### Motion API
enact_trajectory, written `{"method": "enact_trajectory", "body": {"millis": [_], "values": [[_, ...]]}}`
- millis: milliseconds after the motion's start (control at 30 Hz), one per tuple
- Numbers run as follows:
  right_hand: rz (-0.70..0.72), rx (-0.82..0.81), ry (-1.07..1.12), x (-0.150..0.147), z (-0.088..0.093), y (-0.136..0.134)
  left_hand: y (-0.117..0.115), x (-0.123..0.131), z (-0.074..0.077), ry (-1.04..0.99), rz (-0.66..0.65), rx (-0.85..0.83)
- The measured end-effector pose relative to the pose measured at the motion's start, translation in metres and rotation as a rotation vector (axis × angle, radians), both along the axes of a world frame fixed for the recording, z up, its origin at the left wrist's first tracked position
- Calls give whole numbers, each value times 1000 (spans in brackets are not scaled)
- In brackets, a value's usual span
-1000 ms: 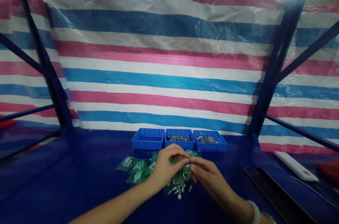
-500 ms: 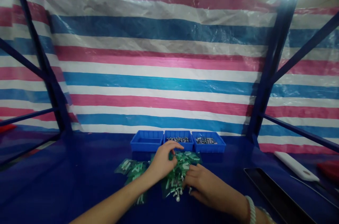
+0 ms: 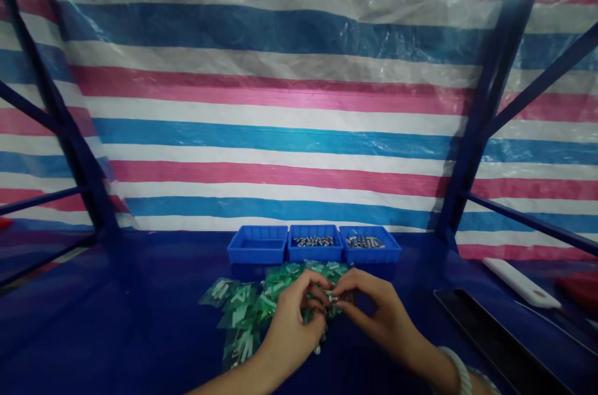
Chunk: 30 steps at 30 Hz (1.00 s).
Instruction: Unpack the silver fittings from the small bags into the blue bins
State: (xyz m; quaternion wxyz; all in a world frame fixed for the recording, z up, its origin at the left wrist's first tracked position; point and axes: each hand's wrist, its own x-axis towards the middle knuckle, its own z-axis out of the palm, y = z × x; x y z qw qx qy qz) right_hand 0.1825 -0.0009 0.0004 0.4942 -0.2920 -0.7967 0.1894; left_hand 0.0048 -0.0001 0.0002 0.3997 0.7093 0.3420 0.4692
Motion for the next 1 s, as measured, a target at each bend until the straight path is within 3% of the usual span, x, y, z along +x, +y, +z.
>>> {"method": "enact_trajectory", "body": {"millis": [167,233,333,400,500,633,767,900,1000], "values": [[-24,117,-58,0,3,-4,-5,6,-2,-86,-23,-107],[-82,44,-63,-1,3,-5,-4,6,-3,-101,-1,-120],[-126,-201,55,-3,-2,-2,-3,6,-3,-101,50,-57],[-22,-428,197,-6,-7,0,-4,6,-3,-92,81,24],[240,-756,431,-11,-15,2,-8,6,-3,-68,128,141],[442,-968,648,-16,-20,-2,-9,4,-4,-22,164,276],[345,-969,663,-14,-19,-1,21,1,6,120,248,506],[154,-752,435,-12,-17,6,78,2,24,319,269,631],[106,-563,180,-14,-16,2,102,0,27,421,236,627]]}}
